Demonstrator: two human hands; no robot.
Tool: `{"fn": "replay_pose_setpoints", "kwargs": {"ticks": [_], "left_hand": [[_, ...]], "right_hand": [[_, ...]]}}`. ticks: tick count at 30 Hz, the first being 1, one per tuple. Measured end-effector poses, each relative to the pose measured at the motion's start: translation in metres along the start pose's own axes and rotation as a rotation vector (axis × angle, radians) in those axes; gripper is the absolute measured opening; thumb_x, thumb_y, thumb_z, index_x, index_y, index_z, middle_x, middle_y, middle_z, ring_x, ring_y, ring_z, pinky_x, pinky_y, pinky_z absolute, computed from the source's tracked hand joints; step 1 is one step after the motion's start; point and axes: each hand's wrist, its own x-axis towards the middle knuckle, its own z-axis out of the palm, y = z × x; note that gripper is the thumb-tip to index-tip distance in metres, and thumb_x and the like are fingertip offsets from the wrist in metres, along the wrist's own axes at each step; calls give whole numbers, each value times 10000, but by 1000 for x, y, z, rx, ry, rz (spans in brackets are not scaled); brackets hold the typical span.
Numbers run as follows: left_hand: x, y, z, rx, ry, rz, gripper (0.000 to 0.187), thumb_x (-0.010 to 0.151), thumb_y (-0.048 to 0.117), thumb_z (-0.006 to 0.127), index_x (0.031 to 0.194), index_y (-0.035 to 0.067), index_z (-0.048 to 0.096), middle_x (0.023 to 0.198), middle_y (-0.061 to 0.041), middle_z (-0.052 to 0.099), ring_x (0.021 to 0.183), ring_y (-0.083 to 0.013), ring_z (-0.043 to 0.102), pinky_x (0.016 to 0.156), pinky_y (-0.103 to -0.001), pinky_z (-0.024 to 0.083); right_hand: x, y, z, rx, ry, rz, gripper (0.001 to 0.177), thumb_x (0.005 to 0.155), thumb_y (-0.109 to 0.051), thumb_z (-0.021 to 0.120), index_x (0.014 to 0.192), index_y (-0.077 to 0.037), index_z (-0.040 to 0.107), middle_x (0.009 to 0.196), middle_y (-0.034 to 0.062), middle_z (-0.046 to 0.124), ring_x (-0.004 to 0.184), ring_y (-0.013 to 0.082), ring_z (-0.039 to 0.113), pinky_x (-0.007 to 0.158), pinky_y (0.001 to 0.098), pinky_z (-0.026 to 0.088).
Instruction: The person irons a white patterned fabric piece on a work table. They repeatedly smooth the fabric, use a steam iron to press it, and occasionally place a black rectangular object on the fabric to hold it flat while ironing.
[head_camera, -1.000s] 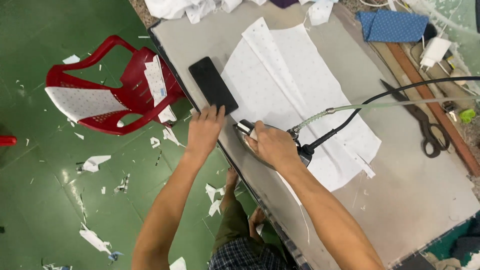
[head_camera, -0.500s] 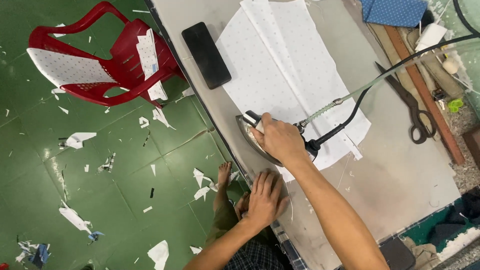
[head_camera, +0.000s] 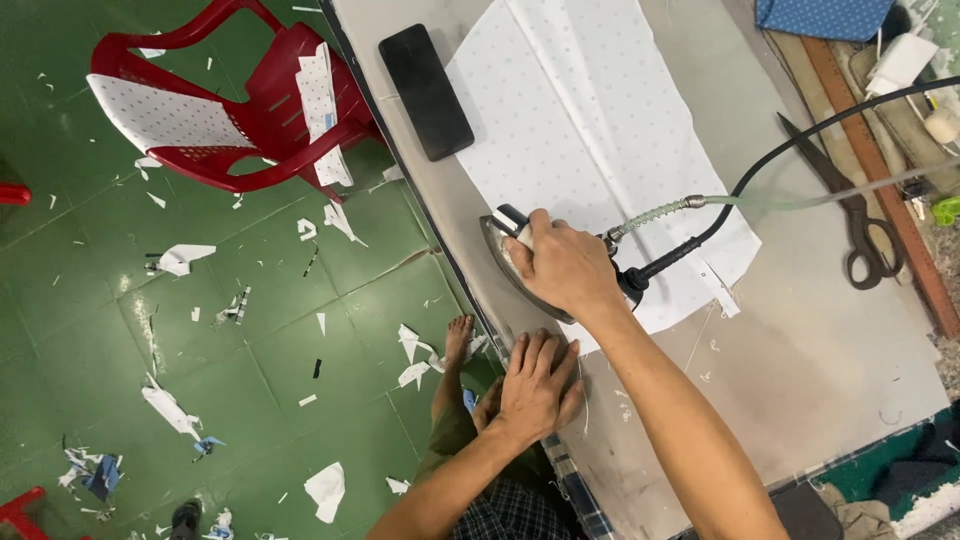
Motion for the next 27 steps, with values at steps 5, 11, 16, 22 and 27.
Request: {"fn": "replay_pose_setpoints", "kwargs": {"ticks": [5, 11, 16, 22, 27], "left_hand": [[3, -1, -4, 4, 10, 33, 507, 996, 352, 512, 1407, 80, 628, 1280, -199, 527, 1340, -451, 469, 1147, -633, 312], [4, 1, -6, 45, 70, 62, 496, 963, 350, 531, 1336, 58, 677, 1226, -221, 550, 1319, -471, 502, 1119, -645, 352], [6, 7, -47, -90, -59, 185, 432, 975, 217, 521, 1346, 17, 616, 1243, -298, 517, 1171, -510, 510, 1101, -660, 354], [-26, -1, -81, -196, -312, 283, 389, 1072, 263, 532, 1375, 29, 602, 1404, -268, 500, 1386, -465, 434, 1218, -610, 264], [-93, -51, -81, -26, -233, 194, 460, 1010, 295, 608, 1428, 114, 545, 1420, -230, 509, 1354, -365, 482, 1188, -599, 339]], "right_hand": [[-1, 1, -4, 40, -4, -39, 464, 1040, -407, 434, 1185, 11, 571, 870, 260, 702, 813, 474, 751, 670, 550, 599], [-7, 0, 10, -38, 7, 3, 444, 1041, -433, 459, 1073, -5, 572, 804, 256, 702, 773, 445, 754, 677, 522, 607], [-15, 16, 36, -66, 16, 82, 533, 1090, -526, 382, 1053, -9, 503, 647, 164, 649, 499, 401, 591, 425, 476, 441], [-46, 23, 50, -91, 69, 119, 538, 1083, -535, 403, 1044, -9, 512, 593, 140, 629, 453, 375, 588, 376, 449, 441], [-72, 25, 54, -18, 52, 178, 518, 1083, -521, 389, 1063, -17, 507, 625, 145, 648, 487, 371, 593, 408, 453, 442]]}}
